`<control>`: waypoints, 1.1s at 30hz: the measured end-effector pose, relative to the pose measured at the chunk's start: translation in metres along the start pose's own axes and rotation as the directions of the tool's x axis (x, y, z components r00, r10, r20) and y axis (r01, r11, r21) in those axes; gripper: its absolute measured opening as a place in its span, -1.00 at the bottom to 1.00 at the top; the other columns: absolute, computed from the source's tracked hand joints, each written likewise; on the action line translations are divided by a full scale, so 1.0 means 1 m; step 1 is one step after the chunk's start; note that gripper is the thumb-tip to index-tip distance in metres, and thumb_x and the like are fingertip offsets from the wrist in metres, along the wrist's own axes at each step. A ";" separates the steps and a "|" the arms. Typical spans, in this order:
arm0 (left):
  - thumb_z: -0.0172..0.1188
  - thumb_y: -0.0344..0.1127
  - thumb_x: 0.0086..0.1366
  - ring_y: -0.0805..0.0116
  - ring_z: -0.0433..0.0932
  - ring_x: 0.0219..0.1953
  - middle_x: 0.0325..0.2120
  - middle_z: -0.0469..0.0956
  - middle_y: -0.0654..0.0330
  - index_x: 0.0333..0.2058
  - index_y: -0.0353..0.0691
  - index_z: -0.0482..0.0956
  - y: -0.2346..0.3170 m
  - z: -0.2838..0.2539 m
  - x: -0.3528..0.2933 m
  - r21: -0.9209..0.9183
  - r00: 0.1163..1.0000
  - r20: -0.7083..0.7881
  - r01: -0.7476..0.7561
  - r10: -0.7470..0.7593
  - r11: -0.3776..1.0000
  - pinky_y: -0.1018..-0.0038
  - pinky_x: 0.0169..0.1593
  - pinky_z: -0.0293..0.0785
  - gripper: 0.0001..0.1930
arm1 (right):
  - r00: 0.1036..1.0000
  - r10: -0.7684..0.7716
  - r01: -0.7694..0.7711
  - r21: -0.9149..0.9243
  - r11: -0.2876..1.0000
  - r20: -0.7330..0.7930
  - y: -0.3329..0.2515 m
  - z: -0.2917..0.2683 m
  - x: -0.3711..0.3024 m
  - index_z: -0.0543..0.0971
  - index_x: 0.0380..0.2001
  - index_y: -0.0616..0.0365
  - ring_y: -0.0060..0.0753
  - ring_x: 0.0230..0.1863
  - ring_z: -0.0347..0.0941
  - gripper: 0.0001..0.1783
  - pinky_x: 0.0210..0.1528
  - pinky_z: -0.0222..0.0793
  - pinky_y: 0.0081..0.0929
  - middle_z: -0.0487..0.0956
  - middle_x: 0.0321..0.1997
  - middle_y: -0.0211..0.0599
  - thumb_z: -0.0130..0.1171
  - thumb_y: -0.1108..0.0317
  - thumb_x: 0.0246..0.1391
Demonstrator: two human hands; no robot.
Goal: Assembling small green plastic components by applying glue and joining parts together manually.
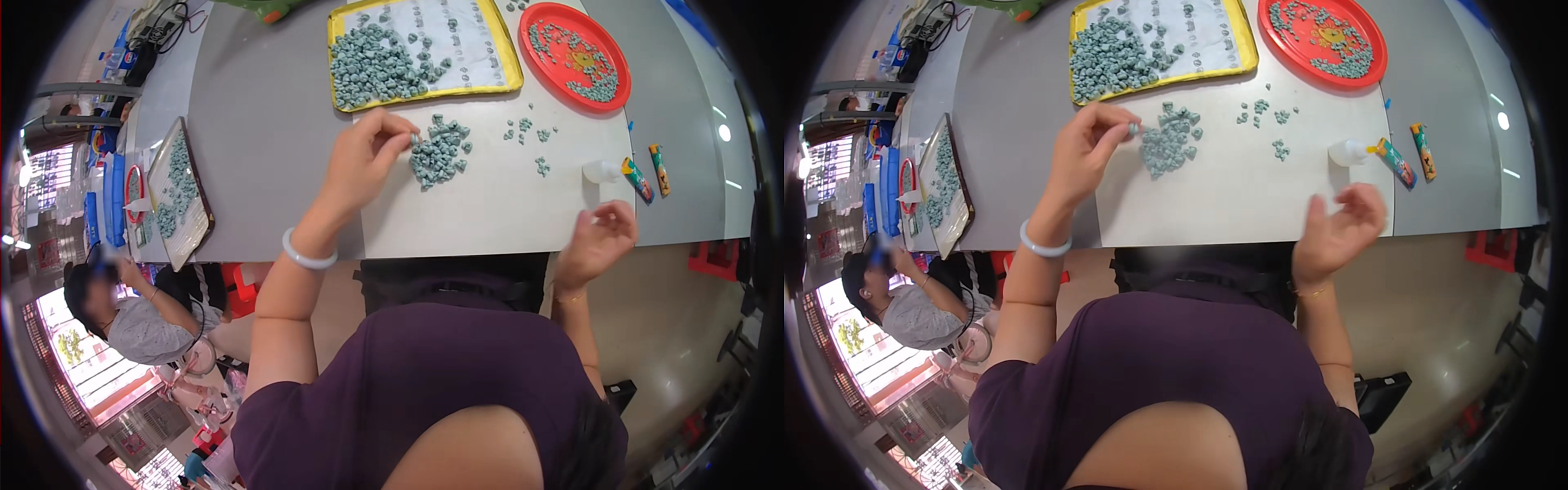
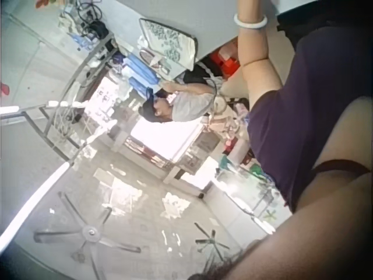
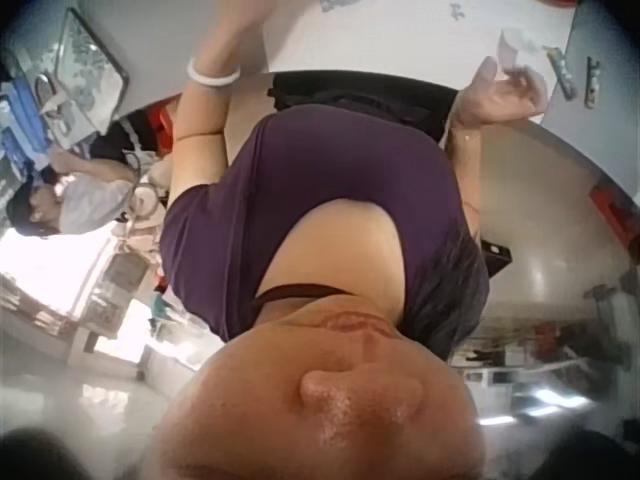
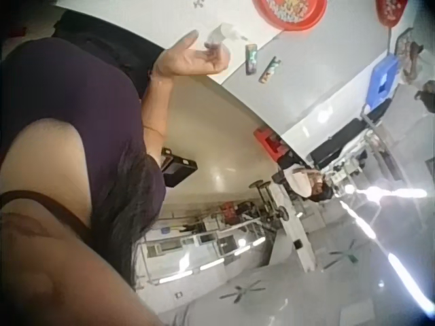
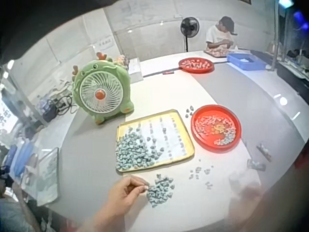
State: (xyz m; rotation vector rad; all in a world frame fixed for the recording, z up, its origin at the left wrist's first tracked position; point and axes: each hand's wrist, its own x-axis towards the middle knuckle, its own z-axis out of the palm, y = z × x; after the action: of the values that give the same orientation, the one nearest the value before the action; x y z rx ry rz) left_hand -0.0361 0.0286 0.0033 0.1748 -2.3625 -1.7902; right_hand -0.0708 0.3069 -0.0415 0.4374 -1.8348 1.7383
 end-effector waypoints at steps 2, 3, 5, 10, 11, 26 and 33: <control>0.01 -0.54 0.20 0.45 0.52 -0.35 -0.41 0.51 0.17 -0.37 -0.39 0.46 0.009 0.013 -0.023 -0.180 0.997 0.017 0.083 -0.081 0.980 0.56 -0.25 0.48 -0.94 | 0.998 0.006 -0.012 -0.104 0.995 -0.061 0.011 -0.015 0.018 0.27 -0.03 0.23 -0.46 -0.18 0.25 -0.52 -0.09 0.20 -0.53 0.31 -0.12 -0.30 0.13 0.55 -0.07; 0.00 -0.54 0.21 0.42 0.53 -0.31 -0.38 0.51 0.15 -0.36 -0.40 0.45 0.011 0.020 -0.032 -0.345 0.988 0.050 0.157 -0.149 0.925 0.56 -0.21 0.49 -0.93 | 0.994 0.098 -0.081 -0.310 0.947 0.041 0.011 -0.021 0.030 0.27 -0.01 0.23 -0.47 -0.14 0.27 -0.51 -0.05 0.19 -0.53 0.32 -0.09 -0.30 0.14 0.50 -0.05; 0.00 -0.56 0.20 0.35 0.54 -0.27 -0.34 0.51 0.11 -0.33 -0.41 0.45 0.009 0.031 -0.041 -0.386 0.971 0.096 0.238 -0.218 0.891 0.53 -0.18 0.50 -0.92 | 0.967 0.217 -0.121 -0.515 0.848 0.130 0.021 -0.031 0.042 0.27 0.01 0.22 -0.47 -0.11 0.28 -0.51 -0.02 0.18 -0.53 0.33 -0.06 -0.30 0.15 0.46 -0.02; 0.10 -0.61 0.10 0.32 0.55 -0.24 -0.29 0.52 0.09 -0.29 -0.39 0.47 0.003 0.054 -0.048 -0.619 0.921 0.149 0.370 -0.359 0.693 0.52 -0.14 0.48 -0.84 | 0.793 0.473 -0.409 -0.241 0.880 0.384 0.017 -0.018 0.038 0.36 -0.07 0.26 -0.46 -0.14 0.38 -0.69 -0.07 0.25 -0.61 0.38 -0.07 -0.32 0.03 0.39 0.12; 0.13 -0.61 0.07 0.29 0.55 -0.23 -0.29 0.52 0.09 -0.28 -0.39 0.48 0.002 0.057 -0.049 -0.609 0.939 0.145 0.332 -0.311 0.720 0.50 -0.13 0.47 -0.82 | 0.799 0.463 -0.485 -0.046 0.873 0.384 0.009 -0.011 0.034 0.39 -0.11 0.27 -0.46 -0.14 0.38 -0.72 -0.09 0.26 -0.61 0.38 -0.07 -0.32 0.02 0.40 0.12; 0.31 -0.55 -0.10 0.45 0.47 -0.38 -0.44 0.49 0.22 -0.41 -0.31 0.54 -0.010 0.076 -0.051 -0.156 0.993 -0.106 0.035 -0.052 0.987 0.59 -0.27 0.40 -0.79 | 0.812 0.062 0.165 -0.330 0.929 0.580 -0.024 0.010 0.019 0.56 -0.33 0.18 -0.35 -0.25 0.37 -0.58 -0.18 0.29 -0.50 0.48 -0.30 -0.32 0.19 0.73 -0.40; 0.34 -0.52 -0.12 0.47 0.47 -0.41 -0.46 0.49 0.22 -0.43 -0.32 0.53 -0.013 0.077 -0.051 -0.090 0.995 -0.095 0.011 -0.019 0.996 0.60 -0.30 0.41 -0.78 | 0.782 -0.156 0.438 -0.355 0.826 0.603 -0.025 0.011 0.017 0.61 -0.37 0.06 -0.38 -0.28 0.37 -0.57 -0.22 0.25 -0.52 0.52 -0.34 -0.44 0.25 0.68 -0.46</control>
State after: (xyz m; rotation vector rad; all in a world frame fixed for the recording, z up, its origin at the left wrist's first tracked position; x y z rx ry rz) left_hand -0.0020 0.1073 -0.0324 0.2607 -2.2170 -1.8469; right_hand -0.0712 0.2958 -0.0111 1.0500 -2.3370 0.9184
